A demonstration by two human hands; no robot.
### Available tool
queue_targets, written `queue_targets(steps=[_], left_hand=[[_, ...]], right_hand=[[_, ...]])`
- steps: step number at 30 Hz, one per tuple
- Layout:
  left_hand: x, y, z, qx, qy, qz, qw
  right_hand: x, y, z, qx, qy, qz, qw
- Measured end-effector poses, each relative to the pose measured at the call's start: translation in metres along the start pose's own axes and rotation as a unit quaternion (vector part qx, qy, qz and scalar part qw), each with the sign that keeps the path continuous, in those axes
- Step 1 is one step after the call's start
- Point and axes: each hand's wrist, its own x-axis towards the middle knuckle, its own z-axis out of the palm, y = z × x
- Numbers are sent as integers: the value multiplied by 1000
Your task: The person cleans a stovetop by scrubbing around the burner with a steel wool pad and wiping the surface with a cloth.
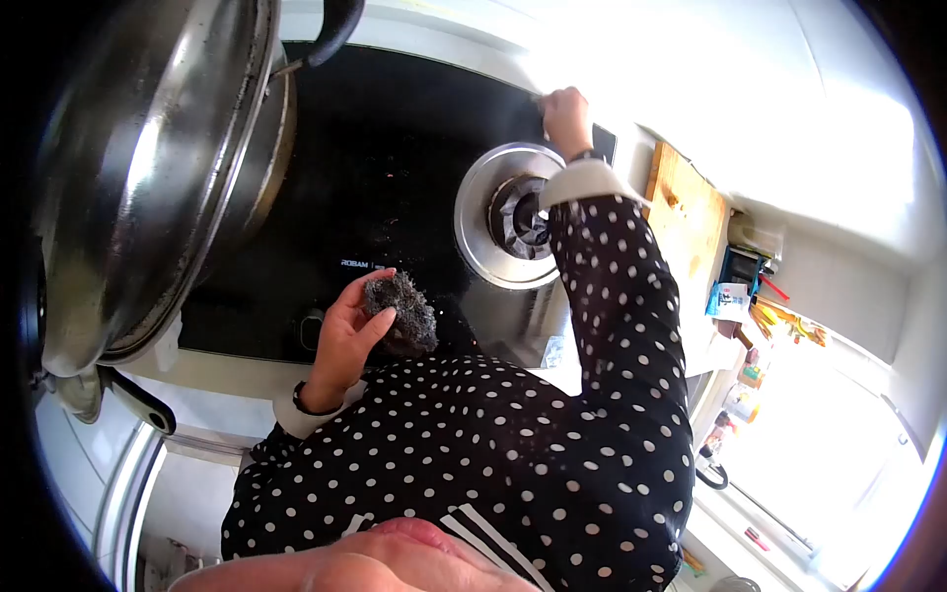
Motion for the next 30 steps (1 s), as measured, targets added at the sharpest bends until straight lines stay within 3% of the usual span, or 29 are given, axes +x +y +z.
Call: queue_targets(steps=[3, 5, 8, 11, 12, 15, 17, 19, 21, 23, 25, 27, 30], left_hand=[[3, -2, -3, 5, -5, 7, 1000], [3, -2, -3, 1, -5, 4, 1000], [0, 1, -2, -10, -10, 10, 1000], [-1, 4, -2, -8, -6, 7, 1000], [0, 5, -1, -5, -11, 9, 1000], [1, 4, -2, -2, -25, 6, 1000], [-1, 5, -1, -19, -30, -5, 999], [-5, 8, -2, -14, -22, -3, 1000], [-2, 10, -1, -11, -21, 9, 1000], [-2, 11, -4, 3, -22, 8, 1000], [-3, 9, -5, 1, -28, 2, 1000], [-6, 9, -4, 1, -24, -4, 1000], [-6, 15, -2, 7, -22, -4, 1000]], right_hand=[[-27, 3, 8, 20, 16, -21, 999], [-7, 9, 12, 40, -1, 15, 999], [7, 2, 21, 7, 76, 8, 997], [-22, 6, 23, 77, 8, 25, 997], [-27, -2, 15, 41, 1, -23, 999], [-1, -18, 14, 22, 24, 17, 999], [11, -13, 30, 2, 92, 6, 996], [-8, -30, 20, 20, 53, 33, 998], [-25, -19, 26, 9, 67, -79, 995], [-16, -16, 33, -19, 68, -56, 996], [10, -27, 31, 0, 48, 33, 998], [12, -32, 36, -16, 104, 9, 994], [-5, -43, 24, 37, 28, 48, 998]])
